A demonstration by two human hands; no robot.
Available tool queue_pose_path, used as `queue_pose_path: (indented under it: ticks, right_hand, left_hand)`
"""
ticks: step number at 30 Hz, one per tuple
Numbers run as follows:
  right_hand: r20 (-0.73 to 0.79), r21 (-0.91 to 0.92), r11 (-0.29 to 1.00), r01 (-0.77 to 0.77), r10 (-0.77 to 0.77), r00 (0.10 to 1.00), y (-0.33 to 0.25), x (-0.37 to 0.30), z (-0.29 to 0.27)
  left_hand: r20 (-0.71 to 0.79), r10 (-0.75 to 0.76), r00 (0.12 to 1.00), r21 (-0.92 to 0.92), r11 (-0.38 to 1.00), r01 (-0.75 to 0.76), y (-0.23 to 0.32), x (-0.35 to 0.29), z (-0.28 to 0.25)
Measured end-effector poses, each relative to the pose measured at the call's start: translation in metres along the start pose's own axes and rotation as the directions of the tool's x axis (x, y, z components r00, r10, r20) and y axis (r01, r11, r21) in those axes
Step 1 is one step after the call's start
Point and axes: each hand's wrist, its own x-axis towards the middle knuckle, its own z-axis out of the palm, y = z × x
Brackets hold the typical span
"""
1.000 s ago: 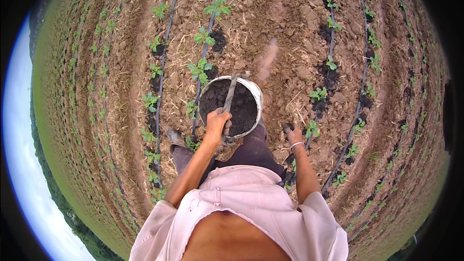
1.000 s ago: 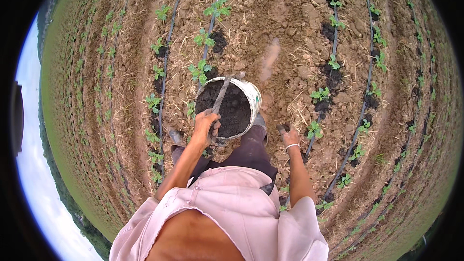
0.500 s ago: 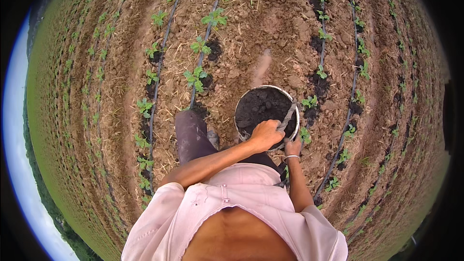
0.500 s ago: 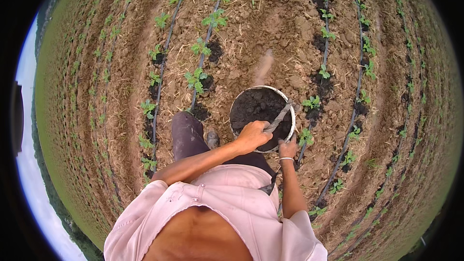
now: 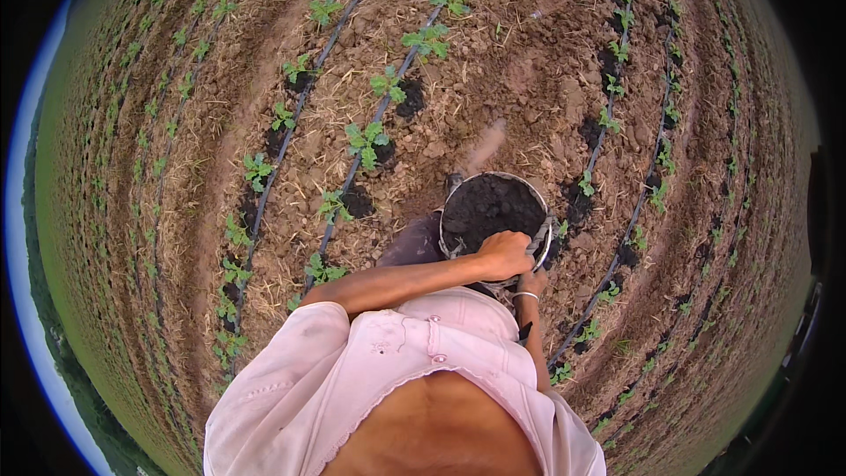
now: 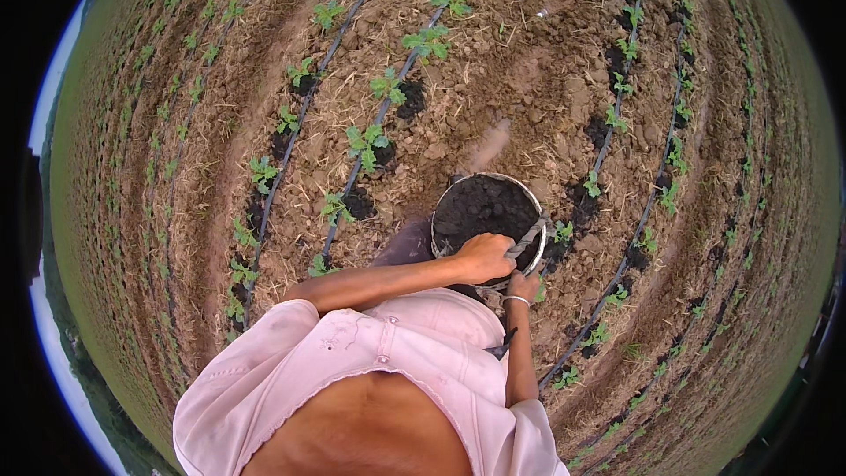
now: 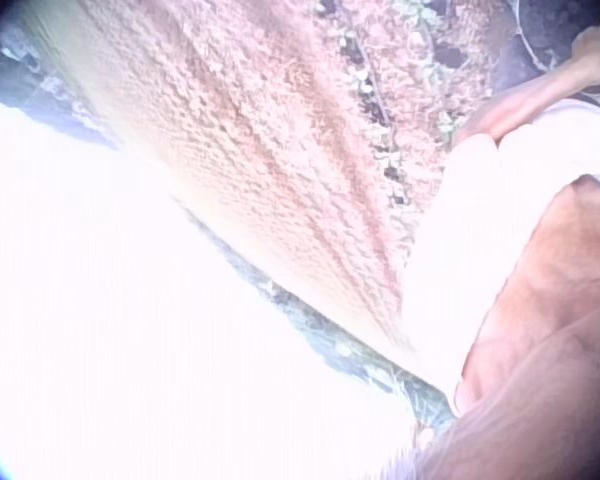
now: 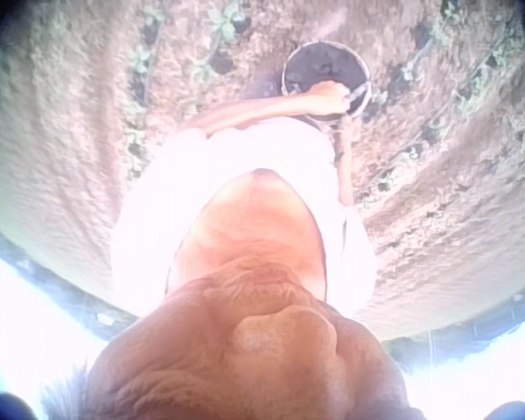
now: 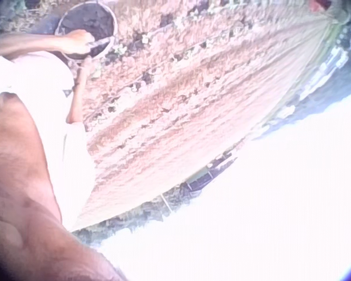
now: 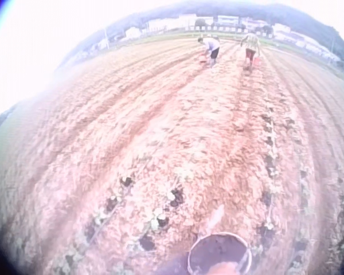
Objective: The person walks along rows of small plants in a field, carrying a bucket of dark soil or compost. They repeatedly scoop material from the bucket with their right hand and place it around the base of each plant. The person moves steadily down the row, applying the material to multiple plants.
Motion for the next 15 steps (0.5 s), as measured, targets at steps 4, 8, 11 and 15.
queue_pose_path:
  ticks: [4, 8, 11, 15]
  right_hand:
    - [0.129, 0.054, 0.997, 0.051, -0.058, 0.99, -0.018, 0.049, 0.028]
    - [0.198, -0.227, 0.951, 0.21, -0.166, 0.966, -0.031, 0.112, 0.068]
    - [0.321, -0.532, 0.766, 0.361, -0.212, 0.923, -0.069, 0.143, 0.096]
    - [0.524, -0.268, 0.824, 0.499, -0.31, 0.794, -0.157, 0.141, 0.12]
  left_hand:
    - [-0.083, -0.043, 0.996, -0.081, 0.996, 0.036, -0.008, 0.02, -0.042]
    - [-0.204, -0.131, 0.97, -0.151, 0.983, 0.101, -0.026, 0.052, -0.068]
    - [-0.288, -0.22, 0.932, -0.221, 0.962, 0.159, -0.042, 0.066, -0.09]
    - [-0.394, -0.392, 0.831, -0.354, 0.899, 0.256, -0.071, 0.069, -0.125]
